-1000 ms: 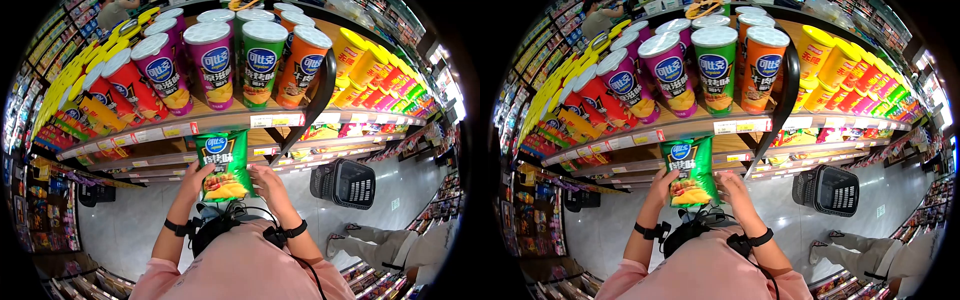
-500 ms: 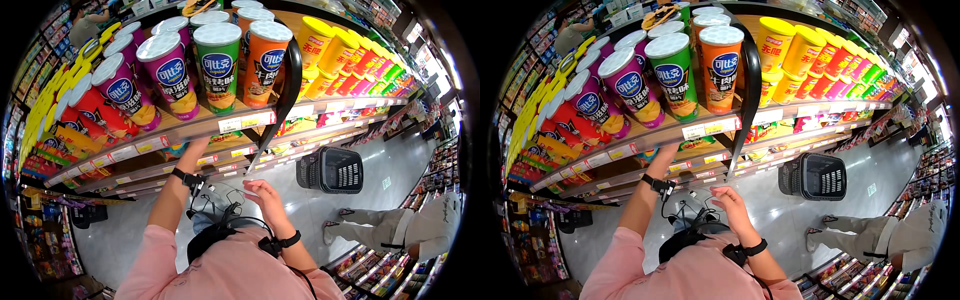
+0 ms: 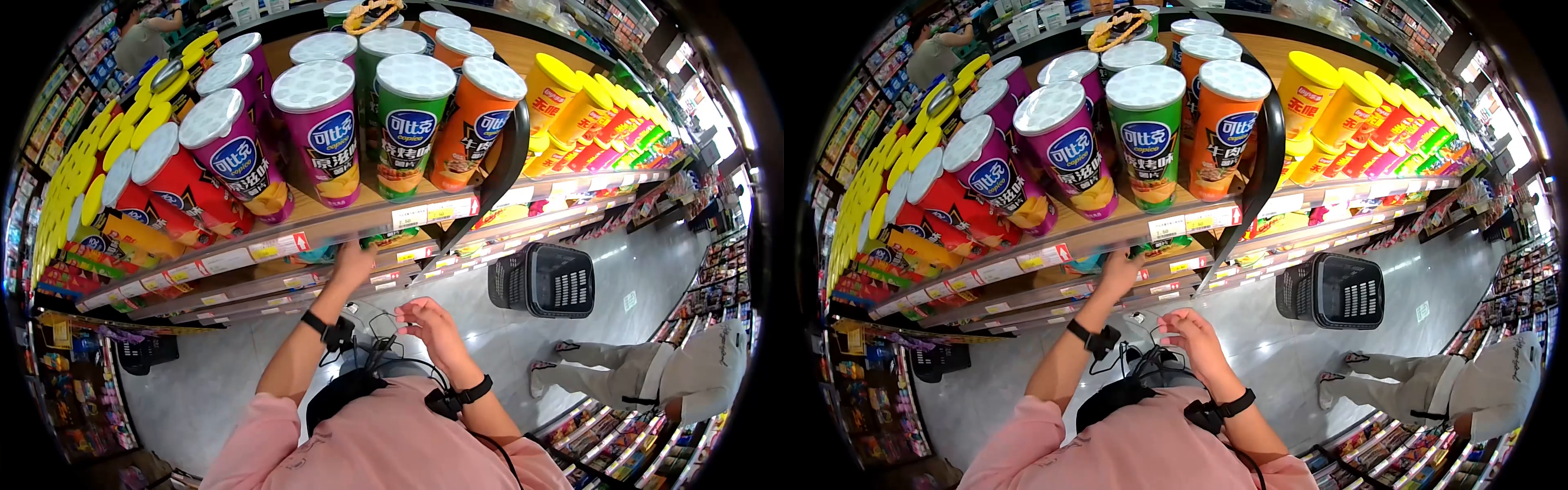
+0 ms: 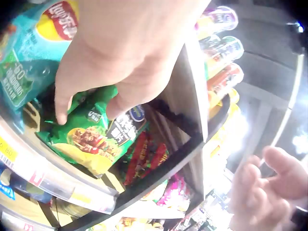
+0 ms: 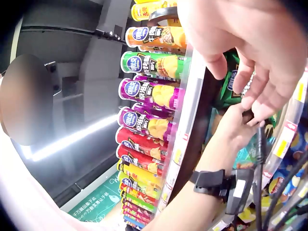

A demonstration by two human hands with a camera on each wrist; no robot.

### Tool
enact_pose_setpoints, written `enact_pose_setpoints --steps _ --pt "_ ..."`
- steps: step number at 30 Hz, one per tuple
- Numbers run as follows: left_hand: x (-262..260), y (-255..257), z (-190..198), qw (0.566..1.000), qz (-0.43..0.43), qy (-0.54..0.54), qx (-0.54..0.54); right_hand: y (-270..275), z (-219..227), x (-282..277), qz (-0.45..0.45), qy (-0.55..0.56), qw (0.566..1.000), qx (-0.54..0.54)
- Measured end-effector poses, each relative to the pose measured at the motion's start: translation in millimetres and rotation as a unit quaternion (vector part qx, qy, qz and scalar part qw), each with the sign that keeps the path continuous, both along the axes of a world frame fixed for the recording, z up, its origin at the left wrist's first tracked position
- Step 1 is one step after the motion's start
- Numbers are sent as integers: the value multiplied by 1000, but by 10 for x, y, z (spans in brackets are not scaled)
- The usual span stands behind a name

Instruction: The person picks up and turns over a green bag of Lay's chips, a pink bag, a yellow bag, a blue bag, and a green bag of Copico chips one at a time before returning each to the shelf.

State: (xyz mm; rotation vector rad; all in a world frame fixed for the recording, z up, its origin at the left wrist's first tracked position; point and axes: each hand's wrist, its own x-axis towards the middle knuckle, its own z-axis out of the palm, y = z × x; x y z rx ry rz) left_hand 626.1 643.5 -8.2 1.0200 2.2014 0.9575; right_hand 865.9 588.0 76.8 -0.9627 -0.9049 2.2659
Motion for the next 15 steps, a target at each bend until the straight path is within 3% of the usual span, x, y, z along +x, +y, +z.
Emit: enact_pose_setpoints --steps 2,4,8,10,12,14,15 --pt "76 -257 203 999 -28 -25 8 7 0 -117 -19 6 1000 -4" --pt "129 -525 192 971 -120 -40 202 16 -11 -182 -26 32 999 -14" --pt "126 -1006 391 969 -132 -159 137 163 40 -110 -36 13 999 -18" --pt "146 -1148 663 944 -141 -297 37 285 62 -98 -51 -20 998 -24" --pt "188 -1170 692 946 -120 -302 22 416 -19 4 -76 24 996 -26" --pt "236 -1143 655 973 -151 -174 18 592 -46 59 -71 21 997 -34" --pt "296 -1128 671 976 -133 -170 18 708 -74 124 -66 34 996 -51"
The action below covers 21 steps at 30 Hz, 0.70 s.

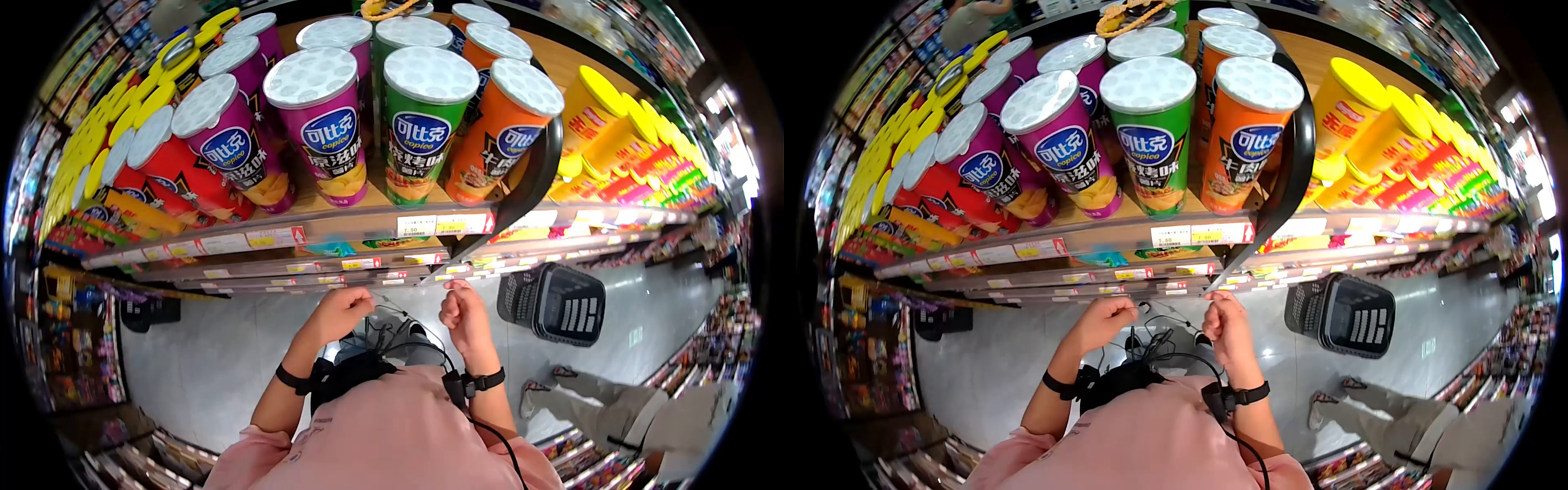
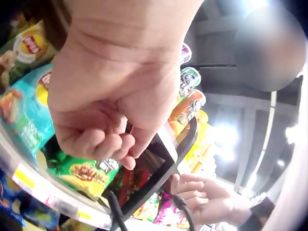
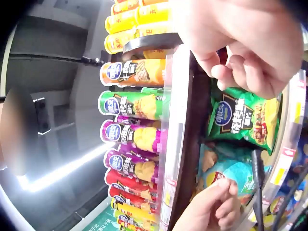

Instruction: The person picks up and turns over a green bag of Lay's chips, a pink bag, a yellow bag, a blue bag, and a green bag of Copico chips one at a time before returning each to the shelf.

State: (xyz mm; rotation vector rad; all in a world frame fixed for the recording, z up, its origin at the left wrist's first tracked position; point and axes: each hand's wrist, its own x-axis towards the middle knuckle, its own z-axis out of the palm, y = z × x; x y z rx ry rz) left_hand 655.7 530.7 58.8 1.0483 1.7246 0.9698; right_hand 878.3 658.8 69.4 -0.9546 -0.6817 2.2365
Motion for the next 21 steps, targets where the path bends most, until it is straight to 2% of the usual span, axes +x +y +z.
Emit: enact_pose_setpoints --steps 5,7,9,11,13,14,15,17,21 --pt "471 116 211 1000 -6 7 -14 620 -157 330 23 22 999 -31" --pt "678 129 268 999 4 28 -24 797 -47 419 49 22 998 -18" --pt "810 156 307 993 24 99 -54 902 35 455 74 -6 997 -1" --pt "786 101 225 994 37 97 -33 952 75 450 113 20 993 -4" --pt "724 -38 235 998 52 -29 -2 891 84 353 142 13 990 -1" --pt "655 -133 242 993 84 -73 -38 832 48 294 158 9 987 -7" --pt "594 -228 243 992 92 -73 -38 768 30 206 172 9 985 -8" --pt "391 -417 246 985 171 -31 16 563 52 40 219 10 976 5" --pt "62 -1110 136 969 247 3 6 60 -27 -374 324 8 946 -6"
